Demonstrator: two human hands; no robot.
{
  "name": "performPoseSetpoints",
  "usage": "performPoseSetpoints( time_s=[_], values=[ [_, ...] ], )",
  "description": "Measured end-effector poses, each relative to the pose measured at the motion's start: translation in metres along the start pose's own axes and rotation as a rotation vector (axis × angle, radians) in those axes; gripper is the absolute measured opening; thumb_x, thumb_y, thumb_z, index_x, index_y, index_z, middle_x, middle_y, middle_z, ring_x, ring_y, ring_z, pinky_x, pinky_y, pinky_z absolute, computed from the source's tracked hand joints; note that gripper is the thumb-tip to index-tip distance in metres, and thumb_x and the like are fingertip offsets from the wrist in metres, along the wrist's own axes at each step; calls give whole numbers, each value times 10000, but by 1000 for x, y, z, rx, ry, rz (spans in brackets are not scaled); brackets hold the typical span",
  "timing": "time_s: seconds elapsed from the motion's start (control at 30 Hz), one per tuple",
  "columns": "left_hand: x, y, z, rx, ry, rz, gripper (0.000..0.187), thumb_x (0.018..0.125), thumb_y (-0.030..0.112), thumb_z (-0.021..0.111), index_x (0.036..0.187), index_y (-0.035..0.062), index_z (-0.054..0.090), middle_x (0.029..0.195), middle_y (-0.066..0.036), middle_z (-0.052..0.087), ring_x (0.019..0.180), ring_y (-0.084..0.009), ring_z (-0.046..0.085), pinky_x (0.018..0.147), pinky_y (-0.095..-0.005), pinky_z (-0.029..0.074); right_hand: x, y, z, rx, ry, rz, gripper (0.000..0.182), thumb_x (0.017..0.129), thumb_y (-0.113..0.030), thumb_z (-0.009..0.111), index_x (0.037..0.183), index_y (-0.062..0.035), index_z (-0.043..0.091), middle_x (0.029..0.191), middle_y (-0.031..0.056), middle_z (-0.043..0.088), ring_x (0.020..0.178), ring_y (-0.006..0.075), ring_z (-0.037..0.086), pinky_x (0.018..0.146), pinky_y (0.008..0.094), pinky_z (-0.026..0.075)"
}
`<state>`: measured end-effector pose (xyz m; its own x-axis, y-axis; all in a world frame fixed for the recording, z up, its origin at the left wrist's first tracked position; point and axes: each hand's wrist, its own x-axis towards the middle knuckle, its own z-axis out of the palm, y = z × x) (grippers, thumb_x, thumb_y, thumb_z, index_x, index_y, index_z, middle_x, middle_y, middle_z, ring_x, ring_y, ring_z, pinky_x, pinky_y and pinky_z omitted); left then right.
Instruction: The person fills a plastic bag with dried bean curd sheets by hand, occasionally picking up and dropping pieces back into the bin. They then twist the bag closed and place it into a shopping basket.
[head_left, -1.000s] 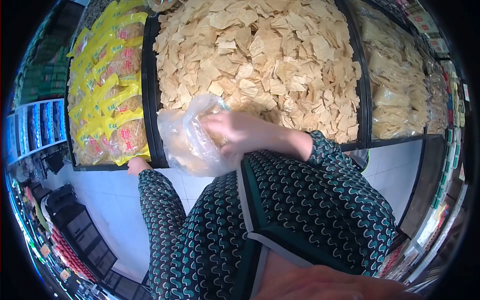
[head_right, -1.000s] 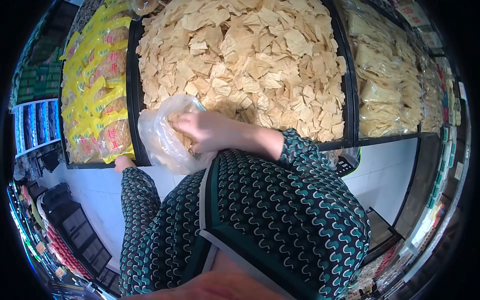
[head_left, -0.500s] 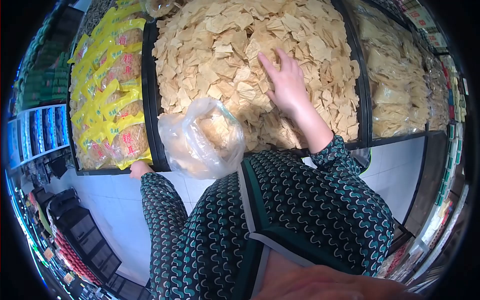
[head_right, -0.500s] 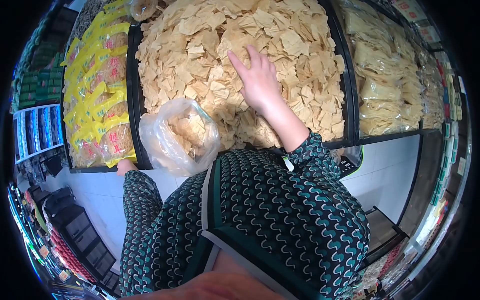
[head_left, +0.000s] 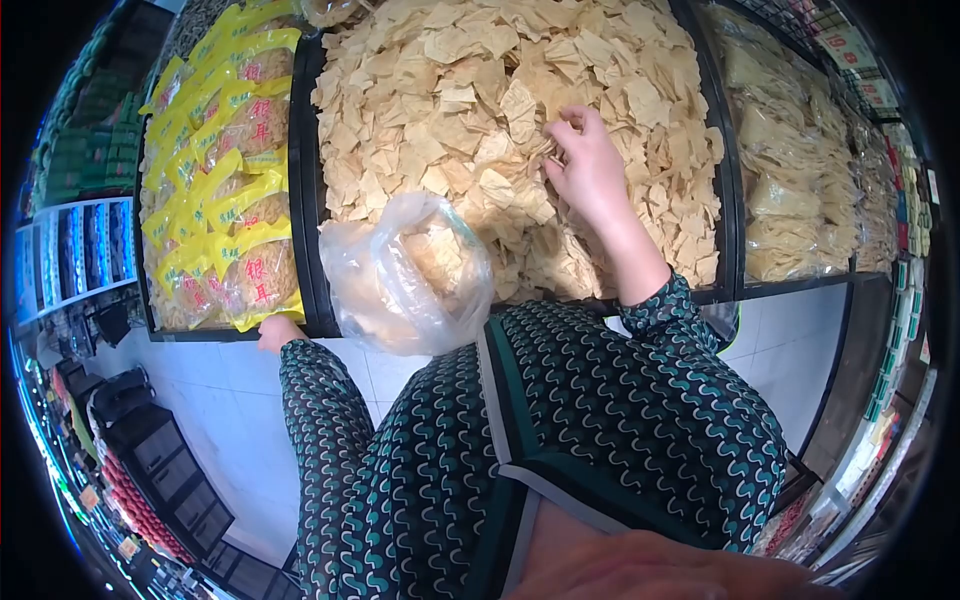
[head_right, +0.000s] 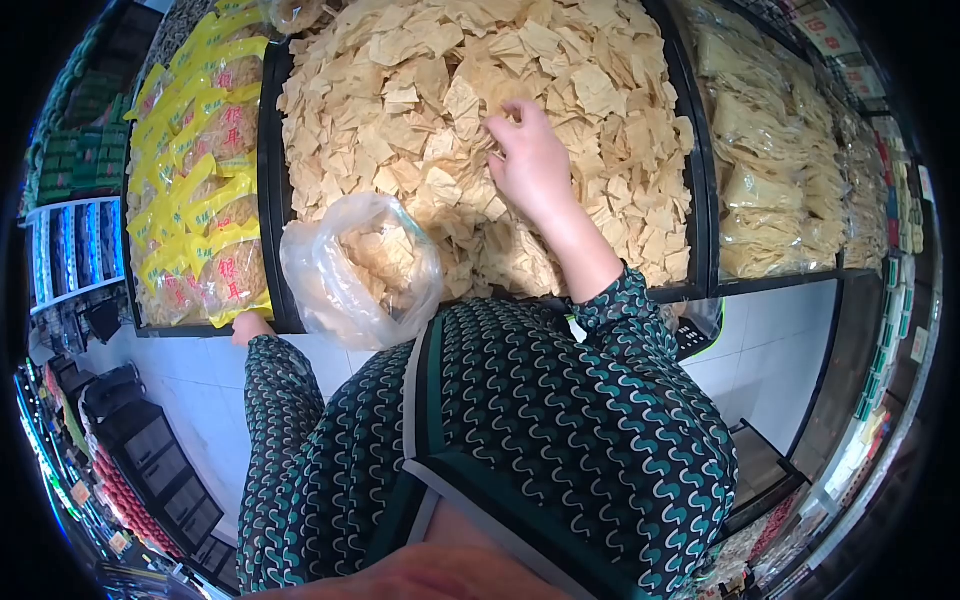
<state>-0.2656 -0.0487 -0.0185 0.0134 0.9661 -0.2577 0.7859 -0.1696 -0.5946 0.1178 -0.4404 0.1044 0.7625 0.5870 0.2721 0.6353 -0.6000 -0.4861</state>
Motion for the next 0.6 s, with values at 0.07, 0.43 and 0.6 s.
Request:
performPoseSetpoints(
  time_s=[0.07, 0.43, 0.6],
  values=[
    [1, 0, -1, 7, -27, 3, 320, 832, 141, 716, 1145, 100, 661, 1158, -48, 666, 1053, -220, 647, 818, -411, 508, 1, 7, -2, 84, 20, 27, 354, 693, -79, 750, 1029, -119, 646, 1165, 128, 547, 1047, 310, 576, 860, 378, 506],
    [11, -1, 11, -16, -24, -17, 262, 896, 150, 623, 1152, 107, 659, 1132, -38, 677, 1028, -212, 655, 822, -421, 487, 4, 23, -35, 566, 78, 80, 315, 668, -87, 781, 950, -94, 642, 1046, 58, 570, 1064, 223, 552, 979, 334, 410],
    [-2, 1, -4, 35, -35, -7, 253, 927, 184, 581, 1159, 114, 653, 1139, -15, 674, 1018, -196, 651, 823, -419, 463, -1, -3, -37, 739, -91, -16, 306, 671, -110, 785, 941, -107, 642, 1052, 60, 566, 1066, 219, 543, 979, 342, 409]
  ],
)
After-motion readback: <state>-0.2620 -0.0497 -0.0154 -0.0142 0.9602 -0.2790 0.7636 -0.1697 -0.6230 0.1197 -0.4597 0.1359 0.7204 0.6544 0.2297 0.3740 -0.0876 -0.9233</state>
